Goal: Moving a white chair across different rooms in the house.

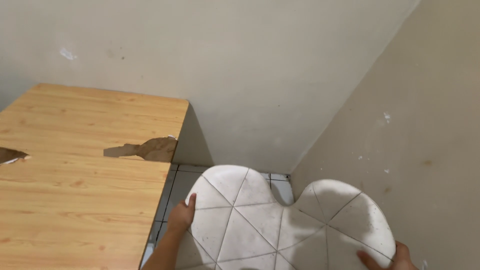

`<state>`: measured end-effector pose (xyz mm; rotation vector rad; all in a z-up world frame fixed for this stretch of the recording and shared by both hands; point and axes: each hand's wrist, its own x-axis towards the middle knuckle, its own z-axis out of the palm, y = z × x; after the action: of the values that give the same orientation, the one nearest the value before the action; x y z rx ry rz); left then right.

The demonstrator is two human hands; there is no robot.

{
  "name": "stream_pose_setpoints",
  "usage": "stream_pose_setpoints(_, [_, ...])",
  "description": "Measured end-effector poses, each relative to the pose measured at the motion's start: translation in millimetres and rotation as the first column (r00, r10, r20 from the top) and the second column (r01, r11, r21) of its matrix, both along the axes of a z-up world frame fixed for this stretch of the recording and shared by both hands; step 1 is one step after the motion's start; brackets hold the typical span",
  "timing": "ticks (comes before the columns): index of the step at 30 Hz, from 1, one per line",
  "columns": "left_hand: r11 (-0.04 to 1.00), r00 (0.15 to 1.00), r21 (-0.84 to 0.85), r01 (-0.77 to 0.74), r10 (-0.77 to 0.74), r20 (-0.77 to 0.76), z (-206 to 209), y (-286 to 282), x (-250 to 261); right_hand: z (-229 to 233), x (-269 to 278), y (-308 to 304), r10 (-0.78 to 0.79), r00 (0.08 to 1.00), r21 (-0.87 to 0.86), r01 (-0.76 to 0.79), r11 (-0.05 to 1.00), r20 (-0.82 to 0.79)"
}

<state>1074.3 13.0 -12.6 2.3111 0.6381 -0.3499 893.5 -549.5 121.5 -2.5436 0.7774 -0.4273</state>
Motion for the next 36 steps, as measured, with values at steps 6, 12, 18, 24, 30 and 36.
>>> stream_pose_setpoints(6, [0.998, 0.998, -0.002, -0.063, 0.063, 0.005, -5, -2, 60, -21, 113, -41, 0.045, 0.955, 0.101, -0.015, 0.995, -0.293])
stream_pose_setpoints(12, [0.991, 0.992, -0.061, -0.123, 0.123, 0.011, -90, 15, 117, -58, 201, -21, 0.093, 0.935, 0.158, -0.041, 0.987, -0.342])
stream_pose_setpoints(18, [0.976, 0.983, -0.117, -0.185, 0.182, -0.036, -156, 46, 170, -137, 265, 4, 0.174, 0.913, 0.217, -0.097, 0.971, -0.369])
stream_pose_setpoints(24, [0.939, 0.944, -0.154, -0.308, 0.282, -0.17, -176, 59, 223, -179, 313, 48, 0.208, 0.913, 0.293, -0.104, 0.951, -0.352])
stream_pose_setpoints(30, [0.901, 0.89, -0.104, -0.422, 0.389, -0.236, -227, 78, 255, -206, 337, 86, 0.223, 0.933, 0.265, -0.148, 0.953, -0.281])
stream_pose_setpoints(36, [0.871, 0.877, -0.149, -0.469, 0.438, -0.2, -264, 95, 267, -226, 351, 108, 0.241, 0.932, 0.193, -0.193, 0.962, -0.271])
